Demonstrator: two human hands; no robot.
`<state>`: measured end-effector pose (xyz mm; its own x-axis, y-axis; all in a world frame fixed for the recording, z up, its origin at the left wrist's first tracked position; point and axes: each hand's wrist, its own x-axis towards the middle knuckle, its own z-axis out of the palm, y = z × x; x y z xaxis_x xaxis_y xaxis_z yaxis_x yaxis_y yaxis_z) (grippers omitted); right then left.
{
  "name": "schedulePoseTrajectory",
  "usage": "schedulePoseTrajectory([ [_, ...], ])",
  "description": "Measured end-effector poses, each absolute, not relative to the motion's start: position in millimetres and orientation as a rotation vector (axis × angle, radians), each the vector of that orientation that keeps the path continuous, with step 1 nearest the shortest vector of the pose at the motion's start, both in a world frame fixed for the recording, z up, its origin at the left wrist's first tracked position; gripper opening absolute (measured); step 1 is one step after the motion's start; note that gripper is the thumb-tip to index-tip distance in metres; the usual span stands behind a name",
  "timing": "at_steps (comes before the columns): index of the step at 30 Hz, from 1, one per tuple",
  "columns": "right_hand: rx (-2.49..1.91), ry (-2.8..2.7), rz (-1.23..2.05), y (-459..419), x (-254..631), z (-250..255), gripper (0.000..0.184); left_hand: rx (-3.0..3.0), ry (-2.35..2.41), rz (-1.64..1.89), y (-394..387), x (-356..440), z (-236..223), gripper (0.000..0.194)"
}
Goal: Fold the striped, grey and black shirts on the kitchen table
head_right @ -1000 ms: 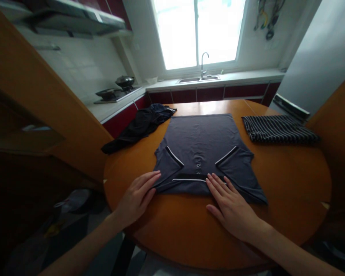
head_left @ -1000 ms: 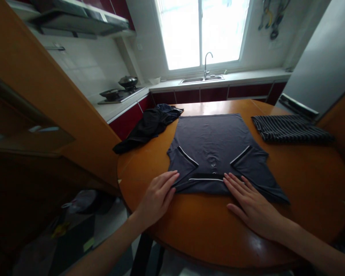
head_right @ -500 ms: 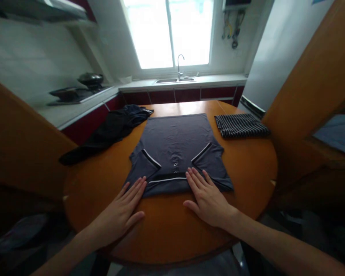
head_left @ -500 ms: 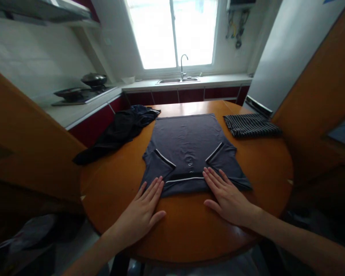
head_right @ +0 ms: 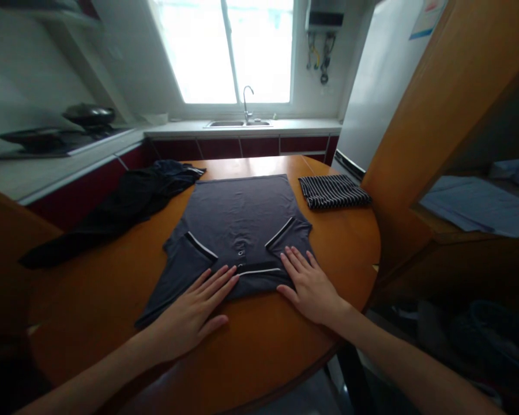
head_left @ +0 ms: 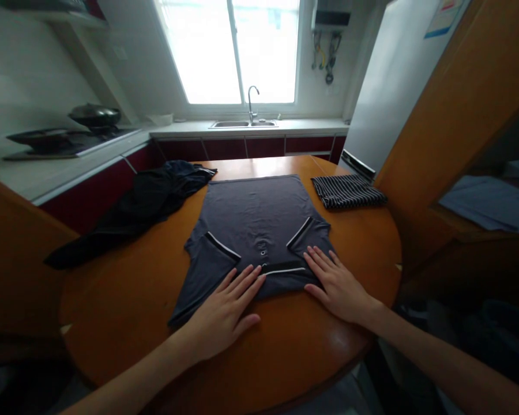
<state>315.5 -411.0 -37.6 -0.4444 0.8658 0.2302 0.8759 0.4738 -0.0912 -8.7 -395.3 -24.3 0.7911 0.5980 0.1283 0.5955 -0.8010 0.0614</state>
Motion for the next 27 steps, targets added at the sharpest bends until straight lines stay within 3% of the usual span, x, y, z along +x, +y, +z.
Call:
schedulePoseTrajectory([
  [12, -1.464, -2.519, -0.073, -422, 343, -58, 0.078, 2.823, 1.032, 0.191, -397, -20, -12, 0.068],
  [15, -1.444, -2.492, -0.094, -423, 346, -61, 0.079, 2.703, 1.215, 0.346, -378, -48, 7, 0.055],
  [20, -1.356, -2.450, -0.158, -425, 341, -52, 0.082, 2.511, 1.384, 0.603, -362, -91, 30, 0.053],
  [27, -1.178, -2.551, -0.067, -414, 311, -36, 0.074, 2.708, 1.044, 0.251, -392, -77, 7, 0.058],
])
